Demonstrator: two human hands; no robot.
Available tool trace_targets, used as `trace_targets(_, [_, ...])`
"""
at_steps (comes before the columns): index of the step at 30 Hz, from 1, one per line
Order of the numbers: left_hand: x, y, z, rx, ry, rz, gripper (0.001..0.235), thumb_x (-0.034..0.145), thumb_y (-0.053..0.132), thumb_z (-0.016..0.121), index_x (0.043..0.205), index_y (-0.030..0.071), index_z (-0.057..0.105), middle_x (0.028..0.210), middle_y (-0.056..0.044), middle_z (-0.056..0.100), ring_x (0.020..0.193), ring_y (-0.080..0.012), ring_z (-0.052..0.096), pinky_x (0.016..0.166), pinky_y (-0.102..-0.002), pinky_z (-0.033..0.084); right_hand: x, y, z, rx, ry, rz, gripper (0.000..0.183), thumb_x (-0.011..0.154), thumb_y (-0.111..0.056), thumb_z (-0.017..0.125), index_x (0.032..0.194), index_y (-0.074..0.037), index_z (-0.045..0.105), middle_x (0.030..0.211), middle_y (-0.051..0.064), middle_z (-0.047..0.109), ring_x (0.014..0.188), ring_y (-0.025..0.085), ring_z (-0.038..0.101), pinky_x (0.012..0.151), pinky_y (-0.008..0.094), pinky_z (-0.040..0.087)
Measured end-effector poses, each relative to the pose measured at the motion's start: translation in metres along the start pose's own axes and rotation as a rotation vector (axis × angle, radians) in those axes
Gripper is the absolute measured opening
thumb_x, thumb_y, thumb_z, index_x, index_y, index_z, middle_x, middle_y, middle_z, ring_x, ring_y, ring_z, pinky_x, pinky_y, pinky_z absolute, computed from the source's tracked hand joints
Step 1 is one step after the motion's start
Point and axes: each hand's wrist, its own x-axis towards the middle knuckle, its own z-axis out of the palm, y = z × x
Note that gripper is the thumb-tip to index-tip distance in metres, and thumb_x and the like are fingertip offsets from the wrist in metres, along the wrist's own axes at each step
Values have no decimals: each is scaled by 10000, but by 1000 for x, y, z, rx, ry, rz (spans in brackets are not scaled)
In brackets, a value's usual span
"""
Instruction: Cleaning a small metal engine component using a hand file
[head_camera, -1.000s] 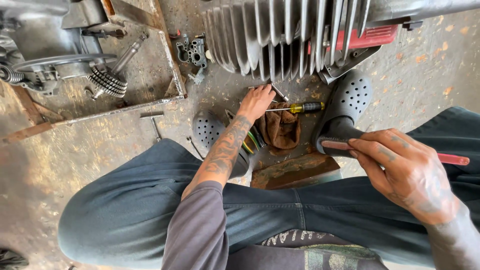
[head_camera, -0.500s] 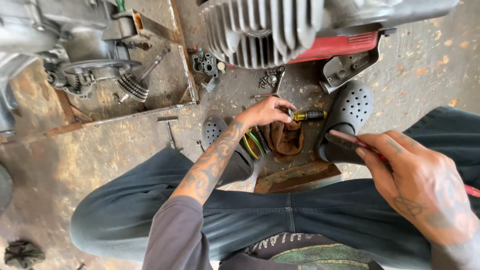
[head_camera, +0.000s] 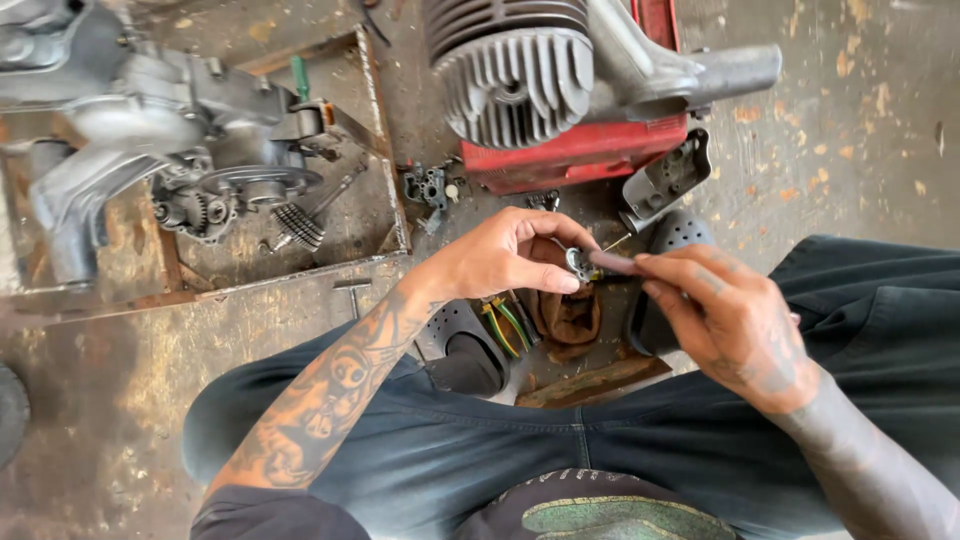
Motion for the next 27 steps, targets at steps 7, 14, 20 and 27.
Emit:
trace_targets(7, [-40, 31, 22, -5, 96, 108, 338, 887, -5, 689, 1225, -15, 673, 1025, -61, 732, 879, -99, 673, 815, -204, 553, 2, -37, -23, 8, 217, -85, 243, 888, 190, 732, 1117, 118, 691, 1022, 174, 694, 706, 216, 581, 621, 292, 451])
trace_targets(14, [-48, 66, 43, 62, 50, 208, 285, 910, -3, 638, 1194, 6, 655, 973, -66, 699, 852, -135, 686, 815, -249, 561, 9, -50, -43, -24, 327, -194, 226, 929, 189, 740, 1142, 129, 696, 1067, 195, 686, 744, 216, 581, 650, 304, 465])
trace_targets(20, [-45, 97, 41, 54, -24, 258, 286, 923, -27, 590, 1199, 0, 661, 1031, -82, 715, 868, -155, 700, 824, -256, 548, 12, -66, -54, -178, 351, -394, 266, 818, 113, 750, 1072, 51, 700, 1036, 144, 690, 809, 252, 637, 716, 344, 520])
trace_targets(27, [-43, 99, 14, 24, -85, 312, 299, 930, 5, 564, 1210, 28, 667, 1154, -59, 718, 897, -116, 695, 743, -194, 443, 46, -73, -85, -400, 336, -402, 254, 847, 103, 757, 1098, 93, 721, 1059, 164, 725, 823, 269, 655, 701, 361, 539])
